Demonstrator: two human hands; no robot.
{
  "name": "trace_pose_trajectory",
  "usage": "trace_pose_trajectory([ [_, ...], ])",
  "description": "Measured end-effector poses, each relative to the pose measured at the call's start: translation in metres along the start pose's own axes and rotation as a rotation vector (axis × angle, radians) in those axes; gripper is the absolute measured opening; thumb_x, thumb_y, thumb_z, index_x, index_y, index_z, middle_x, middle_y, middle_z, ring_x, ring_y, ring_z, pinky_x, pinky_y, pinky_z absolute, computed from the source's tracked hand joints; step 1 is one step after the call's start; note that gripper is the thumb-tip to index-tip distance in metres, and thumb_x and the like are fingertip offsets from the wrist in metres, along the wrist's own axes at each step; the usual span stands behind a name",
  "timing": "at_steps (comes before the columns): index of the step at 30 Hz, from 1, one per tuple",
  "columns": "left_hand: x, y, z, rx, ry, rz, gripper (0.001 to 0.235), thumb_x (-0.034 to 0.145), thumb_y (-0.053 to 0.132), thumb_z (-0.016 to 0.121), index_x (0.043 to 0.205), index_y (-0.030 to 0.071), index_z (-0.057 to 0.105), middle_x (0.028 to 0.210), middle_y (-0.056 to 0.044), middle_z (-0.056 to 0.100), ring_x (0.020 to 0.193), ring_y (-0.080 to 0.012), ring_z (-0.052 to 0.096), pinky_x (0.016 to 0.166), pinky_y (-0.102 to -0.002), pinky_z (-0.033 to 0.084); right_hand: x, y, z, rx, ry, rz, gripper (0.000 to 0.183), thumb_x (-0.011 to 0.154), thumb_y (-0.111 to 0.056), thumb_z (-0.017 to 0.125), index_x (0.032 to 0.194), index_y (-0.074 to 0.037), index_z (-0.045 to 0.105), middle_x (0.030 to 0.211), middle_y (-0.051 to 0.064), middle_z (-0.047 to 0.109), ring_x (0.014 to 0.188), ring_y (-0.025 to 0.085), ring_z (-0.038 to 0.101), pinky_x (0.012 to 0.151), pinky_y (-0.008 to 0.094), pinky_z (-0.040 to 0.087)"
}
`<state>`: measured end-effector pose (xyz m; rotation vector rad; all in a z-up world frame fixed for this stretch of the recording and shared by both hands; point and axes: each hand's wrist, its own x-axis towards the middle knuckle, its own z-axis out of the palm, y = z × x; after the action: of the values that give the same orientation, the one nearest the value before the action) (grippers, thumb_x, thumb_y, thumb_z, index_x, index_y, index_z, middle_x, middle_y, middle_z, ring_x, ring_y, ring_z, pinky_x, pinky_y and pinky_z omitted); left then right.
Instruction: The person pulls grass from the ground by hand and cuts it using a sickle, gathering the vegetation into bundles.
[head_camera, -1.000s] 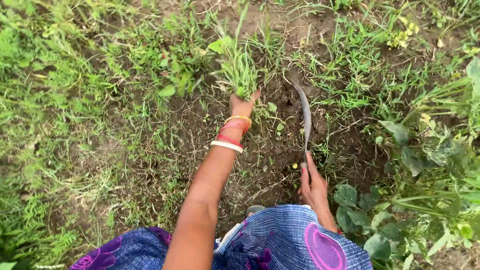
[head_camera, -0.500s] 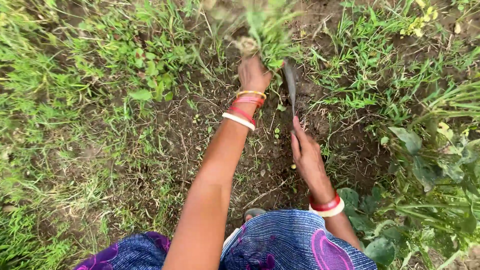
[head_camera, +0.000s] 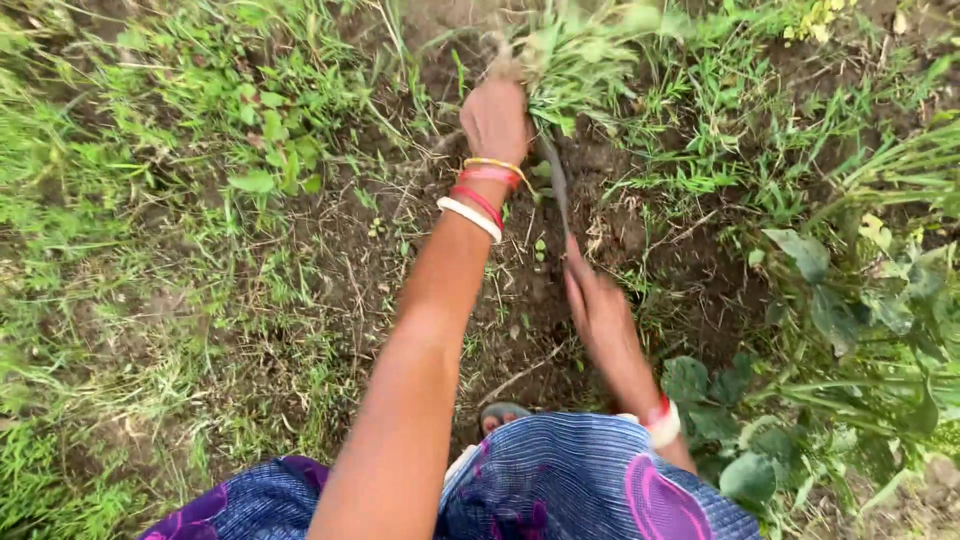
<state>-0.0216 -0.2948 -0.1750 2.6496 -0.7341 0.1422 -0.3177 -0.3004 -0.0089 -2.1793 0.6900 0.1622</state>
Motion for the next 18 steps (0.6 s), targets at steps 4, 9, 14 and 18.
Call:
trace_pose_trajectory([
  [4, -0.014, 0.009, -0.073, 0.001, -0.196, -0.13, 0.024, 0.06, 0.006, 0.083, 0.081, 0.005, 0.072, 0.088, -0.017, 0.073, 0.079, -0.0304, 0.074, 0.07, -0.041, 0.059, -0.104, 0.041, 0.011, -0.001, -0.041, 0.04, 0.059, 0.098, -0.015, 0.062, 0.154, -0.025, 0.047, 0.061, 0.01, 0.059, 0.049, 0.017, 0.054, 0.046, 0.036, 0.044],
  [9, -0.053, -0.002, -0.123, -0.835, -0.277, -0.859, 0.107, 0.076, 0.035, 0.097, 0.149, 0.0, 0.026, 0.152, -0.025, 0.031, 0.138, -0.0404, 0.034, 0.103, -0.051, 0.033, -0.124, 0.019, -0.02, 0.19, -0.048, 0.449, 0.049, 0.105, -0.026, 0.047, 0.154, -0.033, 0.042, 0.062, 0.003, 0.063, 0.045, 0.012, 0.055, 0.04, 0.032, 0.051],
  [14, -0.066, -0.015, -0.118, -1.169, -0.326, -0.647, 0.082, 0.079, 0.05, 0.084, 0.143, 0.01, 0.05, 0.153, -0.019, 0.036, 0.139, -0.0322, 0.036, 0.11, -0.05, 0.036, -0.107, 0.042, -0.012, 0.322, 0.044, 0.484, 0.053, 0.102, -0.025, 0.051, 0.154, -0.033, 0.044, 0.061, 0.005, 0.059, 0.044, 0.011, 0.054, 0.04, 0.032, 0.05],
  [18, -0.083, -0.01, -0.081, -0.713, -0.23, -0.396, 0.066, 0.074, 0.051, 0.085, 0.114, 0.001, 0.07, 0.115, -0.016, 0.076, 0.107, -0.0309, 0.074, 0.098, -0.041, 0.057, -0.098, 0.013, -0.018, 0.38, 0.092, 0.495, 0.053, 0.104, -0.021, 0.049, 0.155, -0.031, 0.042, 0.062, 0.003, 0.057, 0.045, 0.011, 0.057, 0.042, 0.031, 0.051],
])
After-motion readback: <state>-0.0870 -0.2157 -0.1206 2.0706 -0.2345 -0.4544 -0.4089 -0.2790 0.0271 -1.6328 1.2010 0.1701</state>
